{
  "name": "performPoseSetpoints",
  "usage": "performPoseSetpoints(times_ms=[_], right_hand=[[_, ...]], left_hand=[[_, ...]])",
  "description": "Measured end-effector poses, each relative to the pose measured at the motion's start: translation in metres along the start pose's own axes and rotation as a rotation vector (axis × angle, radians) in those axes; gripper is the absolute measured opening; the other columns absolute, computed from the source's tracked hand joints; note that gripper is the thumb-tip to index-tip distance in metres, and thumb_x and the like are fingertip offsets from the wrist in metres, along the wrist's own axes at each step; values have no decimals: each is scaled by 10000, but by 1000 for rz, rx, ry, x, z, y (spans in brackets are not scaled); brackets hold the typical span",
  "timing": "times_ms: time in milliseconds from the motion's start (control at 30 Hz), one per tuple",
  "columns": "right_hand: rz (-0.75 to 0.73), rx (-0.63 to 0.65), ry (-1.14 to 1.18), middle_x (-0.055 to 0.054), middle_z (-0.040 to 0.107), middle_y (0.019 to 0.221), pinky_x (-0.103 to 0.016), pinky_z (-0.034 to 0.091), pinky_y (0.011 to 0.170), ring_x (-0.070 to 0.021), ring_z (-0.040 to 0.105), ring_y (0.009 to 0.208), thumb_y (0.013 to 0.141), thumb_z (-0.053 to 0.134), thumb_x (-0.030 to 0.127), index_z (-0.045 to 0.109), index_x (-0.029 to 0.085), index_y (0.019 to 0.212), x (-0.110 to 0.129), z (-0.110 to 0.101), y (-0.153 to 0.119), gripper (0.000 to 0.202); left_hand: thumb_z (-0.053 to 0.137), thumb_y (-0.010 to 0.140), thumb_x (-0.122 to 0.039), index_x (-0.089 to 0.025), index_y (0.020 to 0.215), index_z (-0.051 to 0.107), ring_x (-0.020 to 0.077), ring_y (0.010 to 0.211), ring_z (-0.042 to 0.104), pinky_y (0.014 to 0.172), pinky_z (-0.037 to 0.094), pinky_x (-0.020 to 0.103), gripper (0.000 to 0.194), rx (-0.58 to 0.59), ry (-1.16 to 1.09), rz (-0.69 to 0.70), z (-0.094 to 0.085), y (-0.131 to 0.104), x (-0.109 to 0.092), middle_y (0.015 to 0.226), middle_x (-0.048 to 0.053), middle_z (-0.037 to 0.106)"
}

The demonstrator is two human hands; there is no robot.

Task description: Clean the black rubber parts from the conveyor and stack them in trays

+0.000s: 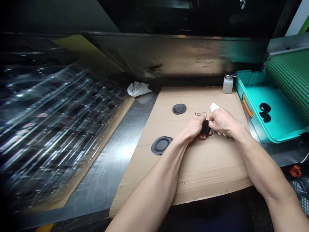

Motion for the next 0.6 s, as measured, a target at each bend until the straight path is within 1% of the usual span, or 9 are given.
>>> performPoseSetpoints(times_ms=[100, 200, 267, 333, 367, 433, 533, 600], right_hand=[[-30, -24, 25, 14, 582, 504, -246, 353, 520, -105, 496, 470, 788, 521, 143, 664, 184, 624, 0, -1, 0, 221], [-53, -64, 36, 20, 580, 514, -246, 352, 543, -108, 502, 504, 784, 516, 135, 671, 189, 637, 0, -2, 1, 221], [-35, -38, 11, 17, 569, 508, -256, 335, 541, -113, 487, 508, 777, 532, 138, 667, 190, 616, 0, -2, 2, 216], [1, -7, -29, 12, 557, 505, -269, 314, 542, -119, 470, 514, 777, 560, 150, 662, 190, 596, -1, -2, 2, 212], [17, -11, -43, 10, 556, 510, -273, 305, 546, -123, 466, 521, 787, 568, 160, 664, 190, 599, -2, -2, 1, 213], [15, -86, -44, 1, 587, 564, -275, 308, 573, -131, 484, 559, 847, 560, 199, 692, 190, 666, -3, -6, 1, 224], [-75, -235, 6, -27, 681, 763, -263, 357, 666, -151, 565, 704, 936, 531, 261, 738, 189, 852, -1, -9, 2, 235], [-126, -263, 31, -42, 703, 863, -258, 381, 726, -162, 594, 789, 955, 535, 272, 744, 191, 919, -1, -6, 5, 227]], left_hand=[[365, 1007, -442, -141, 616, 605, 130, 296, 497, 309, 338, 222, 549, -3, -13, -8, 1, 0, 1, 528, 130, 668], [392, 1002, -448, -136, 649, 621, 134, 300, 512, 310, 334, 216, 524, 8, -38, 14, 2, 2, 3, 526, 122, 667], [406, 999, -433, -127, 685, 637, 152, 316, 541, 317, 362, 221, 495, 3, -61, 1, 2, 4, 4, 518, 117, 663], [380, 1007, -390, -114, 740, 650, 165, 338, 567, 328, 397, 225, 469, -35, -126, -46, 0, 5, 3, 519, 115, 664], [350, 1014, -363, -104, 773, 653, 166, 350, 576, 335, 413, 223, 466, -57, -179, -78, -2, 6, 2, 526, 117, 667], [288, 1023, -322, -79, 837, 652, 166, 385, 599, 350, 436, 215, 476, -81, -303, -146, -6, 8, 0, 552, 134, 679], [262, 1033, -325, -42, 907, 649, 178, 437, 637, 377, 471, 212, 496, -78, -416, -210, -11, 11, -4, 587, 164, 689], [267, 1038, -332, -35, 948, 647, 184, 447, 644, 391, 490, 219, 491, -87, -437, -214, -13, 12, -5, 591, 160, 689]])
Point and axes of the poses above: each hand's wrist, its own y-axis towards the middle knuckle, its own z-axis out of the palm, x = y × z, the point moved 3 cm from there along y, towards the middle knuckle
